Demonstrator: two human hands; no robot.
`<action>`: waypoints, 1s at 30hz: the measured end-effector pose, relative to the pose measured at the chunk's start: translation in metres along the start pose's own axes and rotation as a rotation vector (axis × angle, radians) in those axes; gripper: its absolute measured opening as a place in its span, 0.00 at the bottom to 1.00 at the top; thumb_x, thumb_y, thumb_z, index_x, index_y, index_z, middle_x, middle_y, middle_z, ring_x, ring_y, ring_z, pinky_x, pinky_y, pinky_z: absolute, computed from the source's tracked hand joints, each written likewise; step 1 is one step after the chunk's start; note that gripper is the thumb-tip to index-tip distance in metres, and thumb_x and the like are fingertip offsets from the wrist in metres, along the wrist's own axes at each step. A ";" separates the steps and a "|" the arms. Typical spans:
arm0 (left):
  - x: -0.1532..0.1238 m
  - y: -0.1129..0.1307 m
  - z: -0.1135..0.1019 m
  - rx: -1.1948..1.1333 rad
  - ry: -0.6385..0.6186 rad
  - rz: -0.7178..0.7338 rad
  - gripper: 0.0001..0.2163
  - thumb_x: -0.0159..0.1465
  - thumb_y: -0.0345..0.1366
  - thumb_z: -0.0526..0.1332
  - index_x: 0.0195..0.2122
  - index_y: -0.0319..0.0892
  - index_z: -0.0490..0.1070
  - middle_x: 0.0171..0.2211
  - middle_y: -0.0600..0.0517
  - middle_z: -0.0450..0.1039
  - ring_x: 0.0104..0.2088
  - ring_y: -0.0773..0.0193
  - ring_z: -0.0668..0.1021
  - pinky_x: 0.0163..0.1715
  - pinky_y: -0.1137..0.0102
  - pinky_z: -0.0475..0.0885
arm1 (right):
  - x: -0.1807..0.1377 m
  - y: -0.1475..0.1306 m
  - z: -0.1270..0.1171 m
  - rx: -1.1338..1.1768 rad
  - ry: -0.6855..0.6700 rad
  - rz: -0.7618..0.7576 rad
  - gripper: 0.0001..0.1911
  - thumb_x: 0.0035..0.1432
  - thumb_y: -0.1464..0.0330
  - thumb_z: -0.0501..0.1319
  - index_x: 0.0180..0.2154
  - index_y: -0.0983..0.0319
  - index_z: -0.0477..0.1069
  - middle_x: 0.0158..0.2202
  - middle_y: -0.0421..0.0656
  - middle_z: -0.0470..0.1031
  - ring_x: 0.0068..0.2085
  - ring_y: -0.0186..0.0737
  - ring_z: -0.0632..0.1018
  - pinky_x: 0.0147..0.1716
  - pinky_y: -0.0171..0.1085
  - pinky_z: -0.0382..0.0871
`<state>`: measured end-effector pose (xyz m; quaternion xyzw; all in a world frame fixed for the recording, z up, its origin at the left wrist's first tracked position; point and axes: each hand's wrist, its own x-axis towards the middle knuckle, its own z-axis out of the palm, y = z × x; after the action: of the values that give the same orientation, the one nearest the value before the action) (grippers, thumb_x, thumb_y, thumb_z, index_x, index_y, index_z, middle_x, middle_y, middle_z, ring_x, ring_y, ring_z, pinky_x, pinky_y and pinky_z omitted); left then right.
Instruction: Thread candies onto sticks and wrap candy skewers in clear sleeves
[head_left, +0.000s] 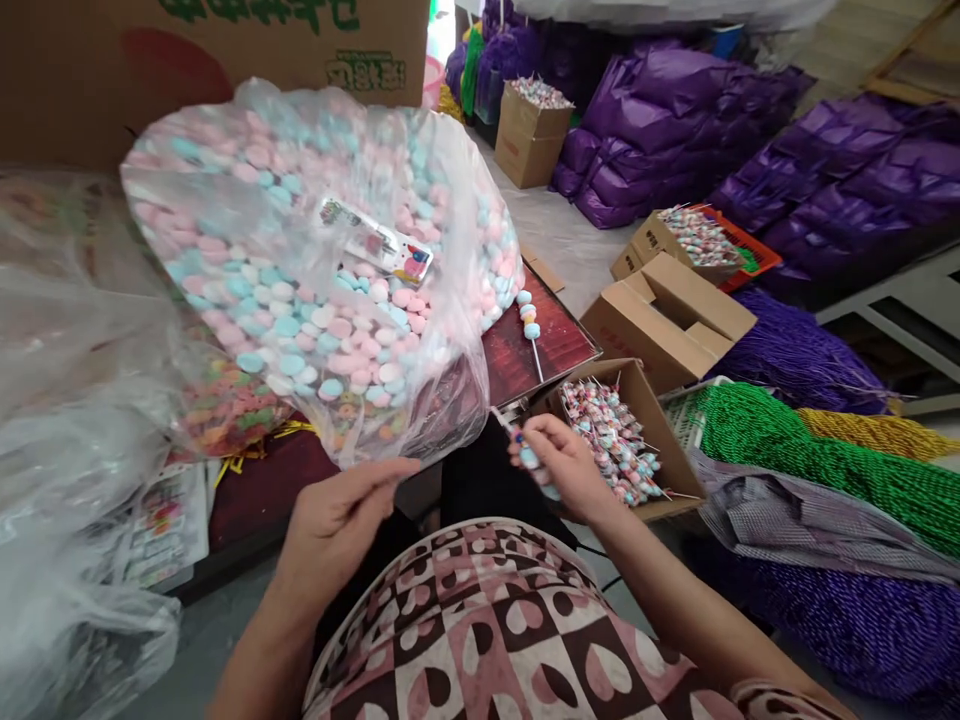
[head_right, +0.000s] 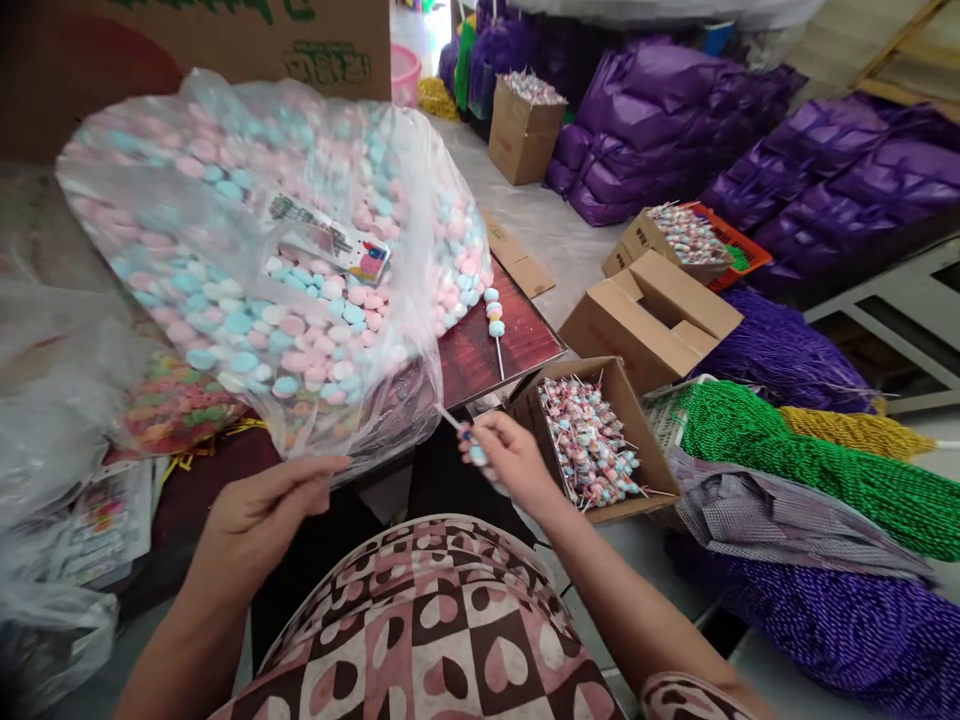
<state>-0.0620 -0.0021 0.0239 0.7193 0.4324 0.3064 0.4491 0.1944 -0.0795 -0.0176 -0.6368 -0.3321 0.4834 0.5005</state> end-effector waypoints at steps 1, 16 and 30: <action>0.002 -0.002 -0.001 -0.061 0.089 -0.061 0.09 0.60 0.34 0.61 0.38 0.49 0.81 0.22 0.55 0.73 0.23 0.66 0.72 0.25 0.72 0.67 | 0.000 0.011 -0.021 -0.136 0.103 -0.020 0.18 0.58 0.51 0.59 0.36 0.60 0.67 0.29 0.43 0.77 0.27 0.36 0.77 0.16 0.28 0.58; 0.007 -0.020 -0.023 -0.406 0.557 -0.134 0.06 0.54 0.30 0.65 0.33 0.46 0.79 0.15 0.59 0.64 0.19 0.71 0.66 0.22 0.72 0.63 | 0.028 0.021 -0.107 -0.725 0.254 -0.171 0.10 0.55 0.62 0.60 0.34 0.60 0.77 0.37 0.46 0.82 0.40 0.46 0.81 0.46 0.46 0.72; -0.054 -0.071 -0.106 0.808 0.731 -0.256 0.11 0.66 0.34 0.55 0.41 0.40 0.77 0.36 0.47 0.76 0.43 0.58 0.75 0.45 0.66 0.68 | 0.019 -0.016 0.045 -0.700 -0.450 -0.926 0.11 0.62 0.67 0.58 0.44 0.55 0.77 0.36 0.43 0.84 0.33 0.42 0.84 0.37 0.35 0.81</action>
<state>-0.1984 0.0061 -0.0005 0.6229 0.7271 0.2887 -0.0080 0.1590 -0.0433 -0.0093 -0.4355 -0.8100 0.2007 0.3376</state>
